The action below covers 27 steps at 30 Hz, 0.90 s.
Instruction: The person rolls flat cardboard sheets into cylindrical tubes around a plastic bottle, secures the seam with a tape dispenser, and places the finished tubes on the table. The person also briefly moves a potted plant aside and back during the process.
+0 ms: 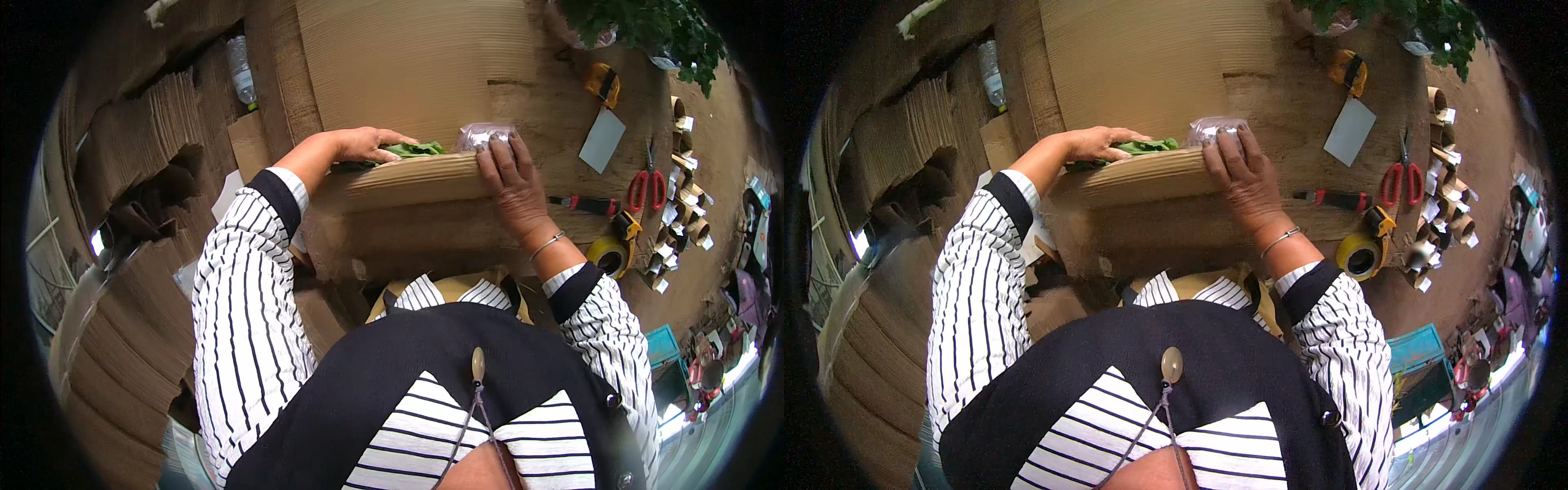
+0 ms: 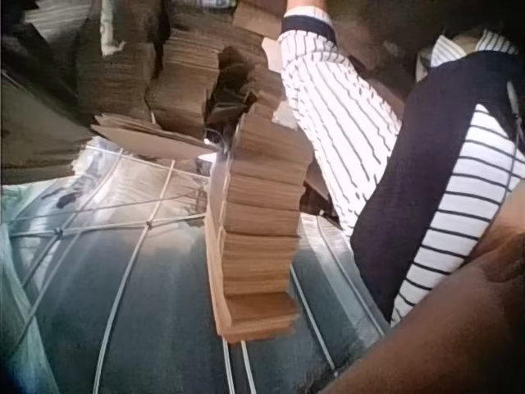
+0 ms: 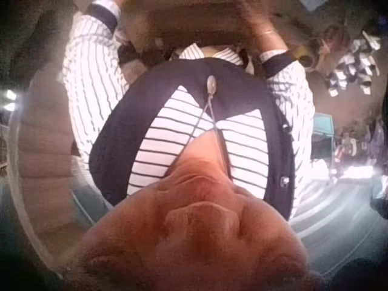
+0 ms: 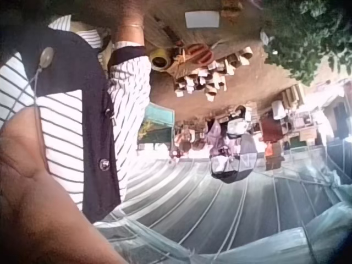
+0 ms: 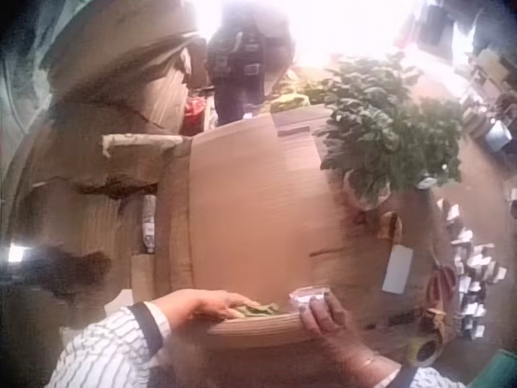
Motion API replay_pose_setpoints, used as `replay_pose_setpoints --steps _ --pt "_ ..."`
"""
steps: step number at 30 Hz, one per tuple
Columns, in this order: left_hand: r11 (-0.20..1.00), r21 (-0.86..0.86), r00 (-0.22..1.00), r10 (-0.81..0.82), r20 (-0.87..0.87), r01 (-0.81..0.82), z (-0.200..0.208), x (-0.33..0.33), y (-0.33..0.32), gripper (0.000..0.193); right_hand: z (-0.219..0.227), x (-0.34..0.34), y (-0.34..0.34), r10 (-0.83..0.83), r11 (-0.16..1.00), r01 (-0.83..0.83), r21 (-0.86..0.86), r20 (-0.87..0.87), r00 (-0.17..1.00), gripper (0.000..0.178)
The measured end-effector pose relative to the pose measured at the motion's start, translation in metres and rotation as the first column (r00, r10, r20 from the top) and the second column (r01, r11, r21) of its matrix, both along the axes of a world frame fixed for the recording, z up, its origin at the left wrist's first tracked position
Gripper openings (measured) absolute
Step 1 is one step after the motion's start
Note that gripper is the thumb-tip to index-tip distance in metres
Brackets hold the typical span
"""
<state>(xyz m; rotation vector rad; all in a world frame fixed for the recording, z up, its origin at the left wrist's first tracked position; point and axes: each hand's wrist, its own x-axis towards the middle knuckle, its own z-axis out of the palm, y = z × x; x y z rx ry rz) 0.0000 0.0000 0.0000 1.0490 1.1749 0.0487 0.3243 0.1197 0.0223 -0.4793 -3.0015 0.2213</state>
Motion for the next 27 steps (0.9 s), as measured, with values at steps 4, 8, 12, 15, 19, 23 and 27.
replay_pose_setpoints --steps 4,8,12,15,19,23,27 --pt "0.982 -0.160 0.980 0.126 0.157 -0.101 -0.031 -0.006 -0.009 0.067 0.027 -0.009 0.014 -0.015 0.978 0.040 -0.204 0.125 0.992 0.087" --pt "0.948 -0.265 0.928 0.251 0.276 -0.178 -0.045 -0.054 -0.003 0.069 0.037 -0.045 0.036 -0.039 0.933 0.083 -0.351 0.131 0.991 0.093" --pt "0.786 -0.541 0.790 0.521 0.322 -0.298 -0.046 -0.054 -0.008 0.074 0.049 -0.064 0.053 0.006 0.892 0.121 -0.436 0.280 0.960 0.100" --pt "0.747 -0.588 0.767 0.562 0.310 -0.310 -0.046 -0.059 -0.003 0.070 0.055 -0.081 0.070 0.037 0.869 0.139 -0.475 0.341 0.939 0.104" --pt "0.756 -0.586 0.803 0.526 0.278 -0.293 -0.056 -0.077 0.004 0.056 0.055 -0.105 0.091 0.116 0.840 0.150 -0.521 0.443 0.889 0.108" --pt "0.755 -0.571 0.909 0.415 0.034 -0.323 -0.047 -0.089 0.009 0.049 0.063 -0.137 0.100 0.211 0.790 0.254 -0.558 0.636 0.743 0.111" --pt "0.971 -0.192 0.930 0.064 -0.361 -0.142 -0.021 -0.112 0.039 0.045 0.051 -0.160 0.128 0.280 0.741 0.293 -0.605 0.674 0.683 0.113"
